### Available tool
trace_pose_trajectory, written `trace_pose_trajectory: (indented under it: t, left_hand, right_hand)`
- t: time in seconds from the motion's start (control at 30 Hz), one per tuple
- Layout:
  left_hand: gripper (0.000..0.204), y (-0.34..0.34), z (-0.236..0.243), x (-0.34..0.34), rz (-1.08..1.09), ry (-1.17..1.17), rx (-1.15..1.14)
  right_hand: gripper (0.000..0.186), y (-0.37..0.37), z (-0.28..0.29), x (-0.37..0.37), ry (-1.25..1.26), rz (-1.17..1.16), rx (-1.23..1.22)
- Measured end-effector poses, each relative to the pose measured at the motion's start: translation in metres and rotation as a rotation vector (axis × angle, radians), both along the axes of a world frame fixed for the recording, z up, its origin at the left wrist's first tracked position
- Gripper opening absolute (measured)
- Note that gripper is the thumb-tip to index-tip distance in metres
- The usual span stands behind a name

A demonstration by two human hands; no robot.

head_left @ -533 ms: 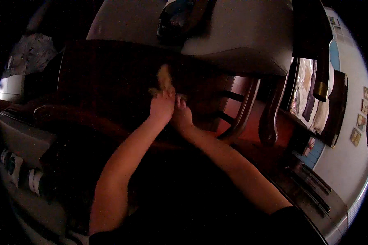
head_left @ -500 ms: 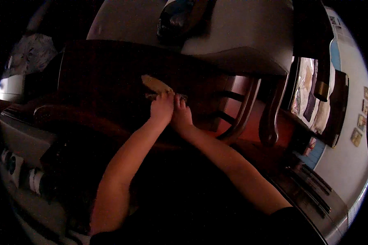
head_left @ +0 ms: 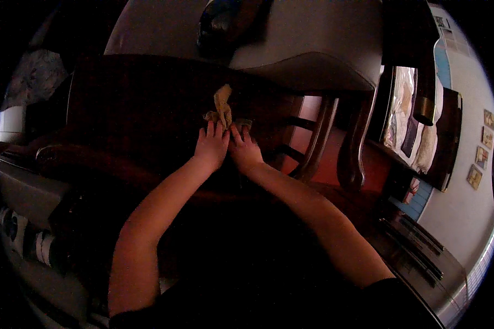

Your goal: The person wipes the surfaces of various furniture pieces with a cloth. They clean the armrests and edges of a sofa, then move to wipe the seat and backrest of a wooden chair, and finally clean the top and sides of a wooden table.

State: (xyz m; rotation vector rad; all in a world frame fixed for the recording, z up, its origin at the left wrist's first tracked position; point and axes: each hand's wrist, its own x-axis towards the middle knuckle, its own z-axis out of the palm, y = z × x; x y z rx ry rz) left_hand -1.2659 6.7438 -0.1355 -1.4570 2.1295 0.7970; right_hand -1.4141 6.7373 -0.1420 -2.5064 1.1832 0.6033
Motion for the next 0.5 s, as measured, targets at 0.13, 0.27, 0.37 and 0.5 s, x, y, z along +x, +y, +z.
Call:
trace_pose_trajectory:
  t: [0.13, 0.27, 0.37, 0.5]
  left_hand:
    - [0.072, -0.013, 0.006, 0.002, 0.053, 0.064, -0.041]
    - [0.069, -0.061, -0.002, -0.010, 0.101, 0.102, -0.071]
    - [0.060, -0.072, -0.003, -0.033, 0.022, 0.035, -0.090]
    - [0.049, -0.027, -0.021, -0.039, -0.148, 0.103, -0.126]
  right_hand:
    - [0.053, -0.029, -0.011, -0.013, 0.111, -0.059, 0.111]
    - [0.055, -0.073, -0.023, -0.043, 0.227, -0.187, -0.219]
    - [0.050, -0.082, -0.022, -0.061, 0.217, -0.330, -0.344]
    - [0.036, -0.052, 0.011, -0.042, 0.497, -0.139, 0.257]
